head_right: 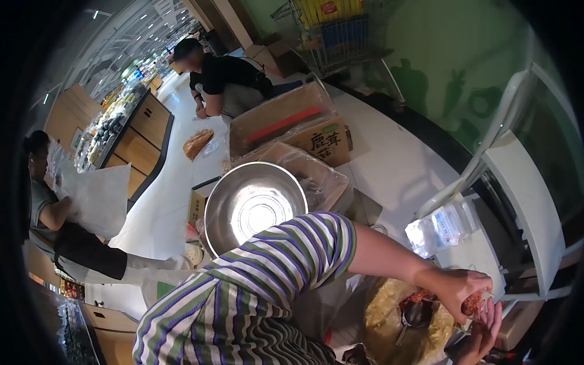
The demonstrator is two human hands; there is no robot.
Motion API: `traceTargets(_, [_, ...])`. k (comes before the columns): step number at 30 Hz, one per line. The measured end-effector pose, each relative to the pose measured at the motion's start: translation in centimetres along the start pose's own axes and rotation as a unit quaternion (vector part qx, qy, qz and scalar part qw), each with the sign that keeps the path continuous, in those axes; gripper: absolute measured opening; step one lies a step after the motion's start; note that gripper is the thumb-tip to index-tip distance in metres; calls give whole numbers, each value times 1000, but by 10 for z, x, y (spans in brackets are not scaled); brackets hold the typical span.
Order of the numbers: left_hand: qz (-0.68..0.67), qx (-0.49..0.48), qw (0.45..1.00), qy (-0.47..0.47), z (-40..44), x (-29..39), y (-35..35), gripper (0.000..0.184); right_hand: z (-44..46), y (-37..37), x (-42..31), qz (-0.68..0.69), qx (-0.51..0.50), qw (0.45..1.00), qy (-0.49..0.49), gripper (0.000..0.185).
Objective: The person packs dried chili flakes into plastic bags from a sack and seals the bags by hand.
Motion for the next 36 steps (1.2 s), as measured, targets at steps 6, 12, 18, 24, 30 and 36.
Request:
traceTargets(6, [-7,39,999,-34,-1,-16,8,68,1,-11,8,-46,2,999,13,61])
traceTargets(12, [33,9,996,-82,-3,-24,20,68,-16,-5,14,-59,-52,997,16,66])
traceTargets(18, [-159,-203,944,-207,-2,-7,22,63,-31,3,1,-107,9,991,81,68])
traceTargets(24, [90,-148,978,-112,5,1,20,77,-44,3,-12,-149,108,983,0,71])
traceTargets(30, [100,-217,954,-179,7,9,30,72,-46,23,-30,-349,52,934,-62,73])
traceTargets(36, [101,-205,957,-179,7,5,26,71,-45,5,-15,-183,72,980,-12,73])
Point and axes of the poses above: each hand's wrist, its own z-axis towards the middle knuckle, its own y-axis out of the palm, x = y × z, the point moved 6 cm from there along z, towards the middle knuckle, and after that the axes turned 9 degrees about z, right-handed, at the moved point
